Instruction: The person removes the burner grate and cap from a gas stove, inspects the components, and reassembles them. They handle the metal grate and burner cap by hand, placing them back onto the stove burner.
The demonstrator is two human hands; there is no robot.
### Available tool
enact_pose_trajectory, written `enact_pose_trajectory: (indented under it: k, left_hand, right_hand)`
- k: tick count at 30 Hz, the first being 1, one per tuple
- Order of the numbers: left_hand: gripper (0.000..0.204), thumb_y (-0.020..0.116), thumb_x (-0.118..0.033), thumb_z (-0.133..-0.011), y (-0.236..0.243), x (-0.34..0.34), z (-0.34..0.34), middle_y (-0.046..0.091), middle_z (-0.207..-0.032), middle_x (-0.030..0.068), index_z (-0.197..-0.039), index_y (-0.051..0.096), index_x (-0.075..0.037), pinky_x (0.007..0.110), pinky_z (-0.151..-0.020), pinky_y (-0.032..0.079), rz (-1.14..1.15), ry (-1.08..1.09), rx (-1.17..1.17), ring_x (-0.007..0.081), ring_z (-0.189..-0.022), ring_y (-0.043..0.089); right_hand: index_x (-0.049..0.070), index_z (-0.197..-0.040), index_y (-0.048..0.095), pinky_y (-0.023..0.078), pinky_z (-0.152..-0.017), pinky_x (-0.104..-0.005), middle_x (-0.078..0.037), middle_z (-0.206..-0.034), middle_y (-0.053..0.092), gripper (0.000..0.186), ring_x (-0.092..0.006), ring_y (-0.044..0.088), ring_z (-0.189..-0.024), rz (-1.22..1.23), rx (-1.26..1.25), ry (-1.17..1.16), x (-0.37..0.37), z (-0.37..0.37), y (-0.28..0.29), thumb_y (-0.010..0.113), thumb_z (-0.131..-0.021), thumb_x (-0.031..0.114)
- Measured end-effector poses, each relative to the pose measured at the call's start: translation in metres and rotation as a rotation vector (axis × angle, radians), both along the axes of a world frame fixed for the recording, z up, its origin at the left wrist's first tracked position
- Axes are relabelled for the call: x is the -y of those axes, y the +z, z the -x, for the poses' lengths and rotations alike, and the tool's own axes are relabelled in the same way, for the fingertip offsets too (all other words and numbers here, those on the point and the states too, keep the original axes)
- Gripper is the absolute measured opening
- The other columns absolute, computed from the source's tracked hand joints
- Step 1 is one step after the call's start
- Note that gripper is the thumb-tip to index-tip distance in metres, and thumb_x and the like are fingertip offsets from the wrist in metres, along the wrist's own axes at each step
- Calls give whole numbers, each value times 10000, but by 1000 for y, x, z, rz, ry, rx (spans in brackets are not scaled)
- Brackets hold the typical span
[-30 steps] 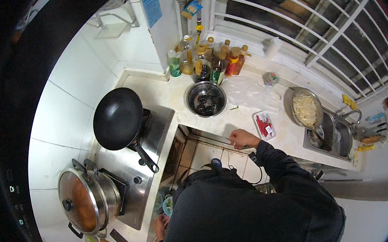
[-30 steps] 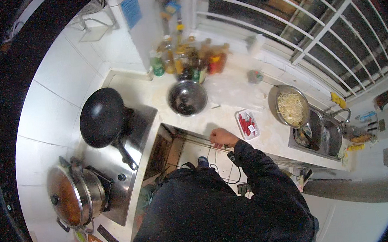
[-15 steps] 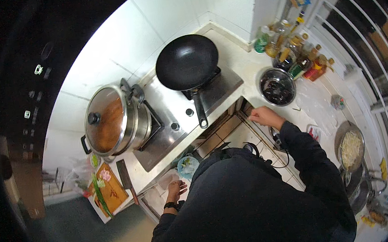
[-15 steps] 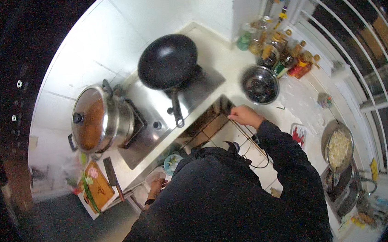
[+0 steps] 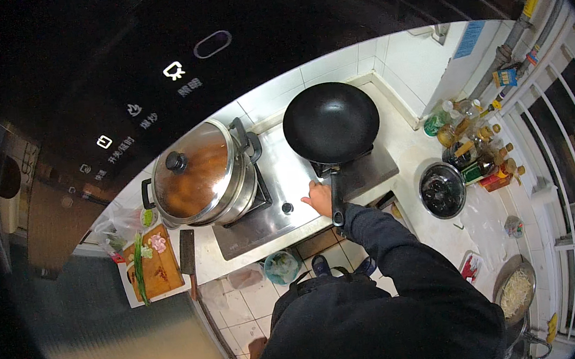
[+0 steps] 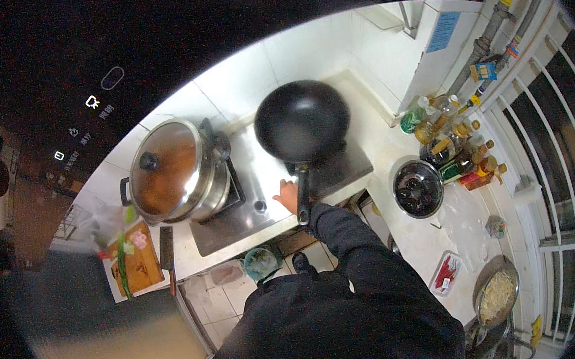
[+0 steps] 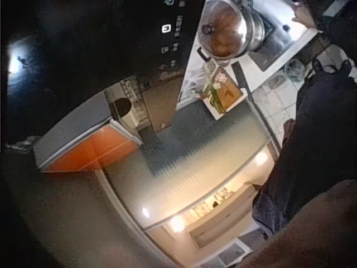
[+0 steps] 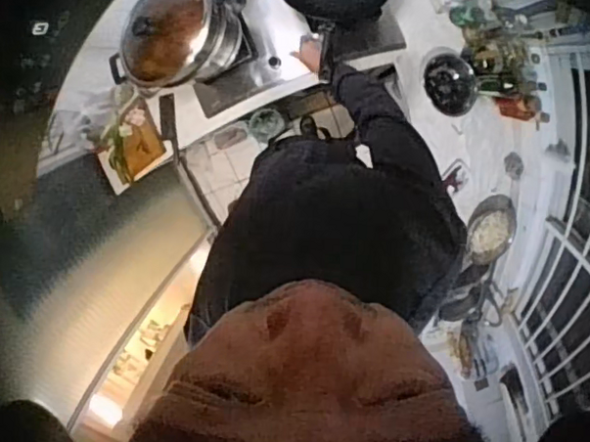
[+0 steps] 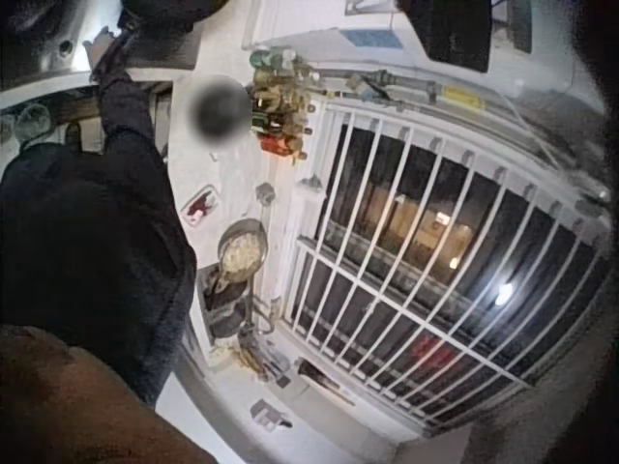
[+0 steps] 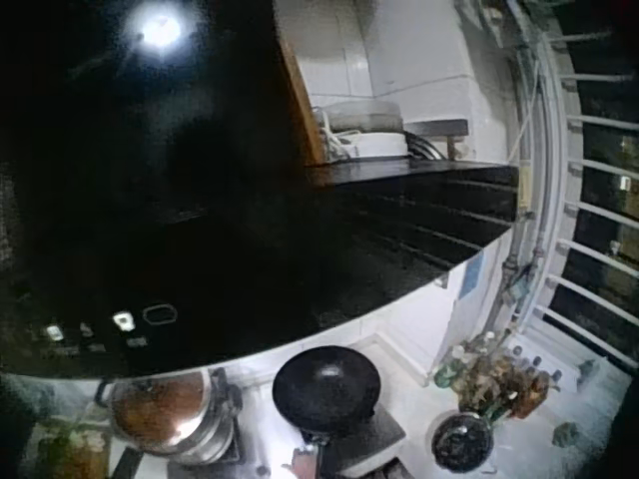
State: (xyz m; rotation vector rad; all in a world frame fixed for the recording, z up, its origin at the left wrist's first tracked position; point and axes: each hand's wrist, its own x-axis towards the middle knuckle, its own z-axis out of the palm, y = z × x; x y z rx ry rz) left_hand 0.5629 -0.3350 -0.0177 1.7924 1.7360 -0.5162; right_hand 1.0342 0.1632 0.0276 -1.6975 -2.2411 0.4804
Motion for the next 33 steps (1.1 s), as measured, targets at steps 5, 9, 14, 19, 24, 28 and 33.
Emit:
enact_pose_trajectory:
  k: [5, 9, 14, 19, 24, 28, 33]
  left_hand:
    - [205, 647, -227, -982, -18, 38, 22, 751, -924, 81, -915, 719, -48, 430, -702, 540, 99, 228, -2, 270, -850, 739]
    - [214, 651, -229, -981, -25, 35, 43, 748, -910, 86, -892, 718, -46, 429, -692, 533, 76, 248, 26, 272, -830, 736]
    - [228, 656, -232, -979, -29, -4, 65, 744, -892, 93, -864, 716, -44, 428, -680, 525, -47, 163, 118, 275, -805, 733]
    - [202, 659, -167, -997, 10, -56, 65, 725, -1012, 125, -1096, 683, 8, 397, -803, 626, 69, 1396, 650, 280, -920, 753]
    - [244, 638, -175, -1017, 41, -107, 66, 718, -1045, 118, -1182, 656, 4, 376, -768, 650, 69, 1447, 686, 262, -947, 758]
    - [233, 626, -188, -1023, 41, -106, 74, 715, -1034, 115, -1175, 658, -14, 411, -815, 648, 83, 1432, 631, 276, -950, 758]
    - [245, 588, -239, -1059, 18, -80, 89, 721, -1083, 128, -1170, 660, -33, 449, -872, 644, 119, 1471, 844, 303, -1015, 749]
  right_hand:
    - [-4, -1149, 616, 607, -794, -479, -281, -1058, 716, 360, -438, 740, -962, 86, -19, -19, -6, 8, -2, 776, -934, 236]
    - [3, -1142, 619, 584, -805, -531, -289, -1159, 606, 293, -483, 705, -935, 58, -102, 49, -7, 4, -9, 768, -921, 124]
    - [16, -1071, 674, 532, -870, -472, -193, -1137, 581, 222, -399, 633, -983, -56, -76, 182, -5, -7, -29, 743, -860, 5]
    - [40, -1120, 712, 503, -925, -466, -158, -1110, 618, 314, -384, 604, -1039, -203, -165, 177, -1, -9, -38, 706, -818, -50]
    - [38, -1178, 649, 504, -940, -462, -161, -1114, 628, 432, -391, 608, -1085, -135, -211, 122, 1, -9, -28, 790, -779, -48]
    - [47, -1131, 620, 500, -906, -478, -165, -1081, 633, 428, -392, 615, -1062, -197, -259, 143, 0, -11, -31, 812, -758, -39]
    - [18, -970, 620, 474, -865, -489, -194, -982, 607, 121, -392, 586, -962, 23, -214, 103, -6, -12, -34, 629, -858, -28]
